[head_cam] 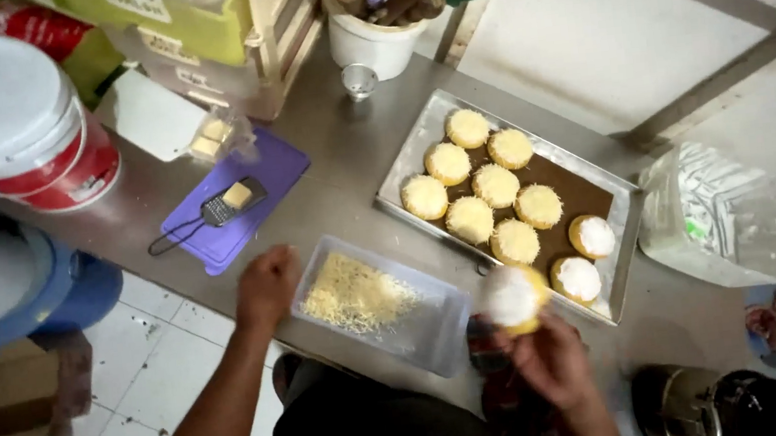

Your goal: Grating cheese into a container and using it to top a tray of muffins.

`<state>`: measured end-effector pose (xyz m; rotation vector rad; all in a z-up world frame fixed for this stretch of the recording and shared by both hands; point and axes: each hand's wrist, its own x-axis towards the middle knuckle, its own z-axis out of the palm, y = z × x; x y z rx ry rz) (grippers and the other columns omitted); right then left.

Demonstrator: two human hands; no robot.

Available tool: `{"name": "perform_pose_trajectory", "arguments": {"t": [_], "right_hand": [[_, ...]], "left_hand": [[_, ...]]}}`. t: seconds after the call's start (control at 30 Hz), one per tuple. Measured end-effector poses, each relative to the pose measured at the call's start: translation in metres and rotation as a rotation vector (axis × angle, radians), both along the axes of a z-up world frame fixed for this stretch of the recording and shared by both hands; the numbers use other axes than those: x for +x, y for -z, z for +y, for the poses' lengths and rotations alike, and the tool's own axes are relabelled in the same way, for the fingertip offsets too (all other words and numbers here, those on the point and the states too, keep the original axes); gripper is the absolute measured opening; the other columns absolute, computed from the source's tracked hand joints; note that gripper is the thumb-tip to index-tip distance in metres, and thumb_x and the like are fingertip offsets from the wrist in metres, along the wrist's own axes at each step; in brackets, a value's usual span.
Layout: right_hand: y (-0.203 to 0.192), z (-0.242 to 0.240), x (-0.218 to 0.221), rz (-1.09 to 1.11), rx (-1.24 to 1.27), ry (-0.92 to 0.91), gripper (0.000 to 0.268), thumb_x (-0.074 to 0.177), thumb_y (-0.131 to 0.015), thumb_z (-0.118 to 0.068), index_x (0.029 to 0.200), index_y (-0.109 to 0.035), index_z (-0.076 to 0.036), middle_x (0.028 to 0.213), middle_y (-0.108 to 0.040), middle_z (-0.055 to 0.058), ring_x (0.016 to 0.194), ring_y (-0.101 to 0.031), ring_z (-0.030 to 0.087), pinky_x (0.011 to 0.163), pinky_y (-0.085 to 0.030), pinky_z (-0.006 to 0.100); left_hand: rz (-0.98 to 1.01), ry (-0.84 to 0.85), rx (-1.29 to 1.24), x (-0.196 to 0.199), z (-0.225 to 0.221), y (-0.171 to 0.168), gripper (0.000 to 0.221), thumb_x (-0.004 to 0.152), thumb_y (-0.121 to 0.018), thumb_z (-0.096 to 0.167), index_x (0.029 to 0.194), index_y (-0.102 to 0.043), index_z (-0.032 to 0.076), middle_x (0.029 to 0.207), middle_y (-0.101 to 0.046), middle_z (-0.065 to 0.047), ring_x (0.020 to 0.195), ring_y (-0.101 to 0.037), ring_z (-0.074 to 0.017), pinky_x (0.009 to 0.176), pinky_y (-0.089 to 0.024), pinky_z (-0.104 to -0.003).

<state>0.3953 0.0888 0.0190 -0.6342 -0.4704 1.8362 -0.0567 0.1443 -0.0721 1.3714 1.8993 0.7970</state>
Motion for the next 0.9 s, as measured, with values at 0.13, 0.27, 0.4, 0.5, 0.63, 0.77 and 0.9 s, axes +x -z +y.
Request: {"name": "perform_pose_trajectory", "arguments": {"t": [0.13,0.27,0.4,0.5,0.63,0.77,0.9], "right_hand": [[0.001,0.02,-0.08,-0.261,-0.274,-0.14,0.049,0.094,-0.059,-0.03,0.139,-0.057,-0.009,0.129,-0.068,0.013,0.108,-0.066,0.031,0.081,-0.053,0.041],[-0.036,0.032,-0.161,-0.574,-0.142,-0.17,0.033,0.096,-0.056,-0.017,0.127,-0.063,-0.006,0.111,-0.066,0.011,0.092,-0.06,0.024,0.071,-0.051,0.038],[-0.003,0.049,-0.175,-1.101,0.601,-0.253,0.053,0.097,-0.064,-0.017,0.147,-0.049,-0.011,0.111,-0.074,0.022,0.101,-0.075,0.034,0.084,-0.06,0.042],[0.012,0.053,-0.194,-1.597,1.426,-0.129,0.033,0.093,-0.073,-0.022,0.124,-0.068,-0.011,0.136,-0.062,0.018,0.123,-0.061,0.043,0.098,-0.054,0.049],[0.021,0.056,-0.187,-1.798,1.541,-0.261,0.043,0.087,-0.079,-0.028,0.126,-0.067,-0.015,0.136,-0.063,0.011,0.126,-0.059,0.038,0.097,-0.05,0.051],[-0.003,0.062,-0.196,-1.693,1.482,-0.158,0.031,0.084,-0.081,-0.018,0.113,-0.071,-0.015,0.114,-0.067,0.004,0.106,-0.069,0.027,0.09,-0.056,0.038],[-0.024,0.068,-0.215,-1.68,1.387,-0.408,0.043,0.081,-0.078,-0.014,0.122,-0.068,-0.019,0.122,-0.064,0.005,0.111,-0.067,0.03,0.091,-0.058,0.039]], "left_hand": [[0.288,-0.144,0.599,-0.036,-0.004,0.031,0.029,0.102,-0.056,0.019,0.122,-0.07,0.004,0.114,-0.072,-0.018,0.105,-0.066,-0.0385,0.095,-0.05,-0.048],[0.743,-0.047,0.698,-0.034,-0.006,0.004,0.013,0.099,-0.055,0.019,0.103,-0.06,0.008,0.09,-0.058,-0.014,0.082,-0.056,-0.0334,0.075,-0.047,-0.045],[0.771,-0.052,0.698,-0.041,-0.003,0.034,0.017,0.092,-0.057,0.019,0.106,-0.068,0.018,0.086,-0.062,-0.003,0.084,-0.068,-0.0241,0.078,-0.056,-0.038],[0.653,0.046,0.521,-0.043,-0.002,0.024,0.023,0.093,-0.053,0.02,0.11,-0.067,0.016,0.088,-0.066,-0.005,0.086,-0.07,-0.0277,0.08,-0.057,-0.043],[0.624,0.007,0.519,-0.042,-0.001,0.021,0.018,0.094,-0.056,0.021,0.105,-0.067,0.013,0.084,-0.065,-0.008,0.083,-0.071,-0.0291,0.076,-0.058,-0.042],[0.589,0.003,0.518,-0.044,0.002,0.026,0.021,0.093,-0.058,0.021,0.109,-0.068,0.011,0.087,-0.068,-0.012,0.084,-0.072,-0.031,0.078,-0.058,-0.043],[0.613,0.021,0.509,-0.043,-0.001,0.021,0.022,0.091,-0.058,0.022,0.109,-0.069,0.013,0.086,-0.067,-0.01,0.084,-0.071,-0.0293,0.078,-0.058,-0.042]]}}
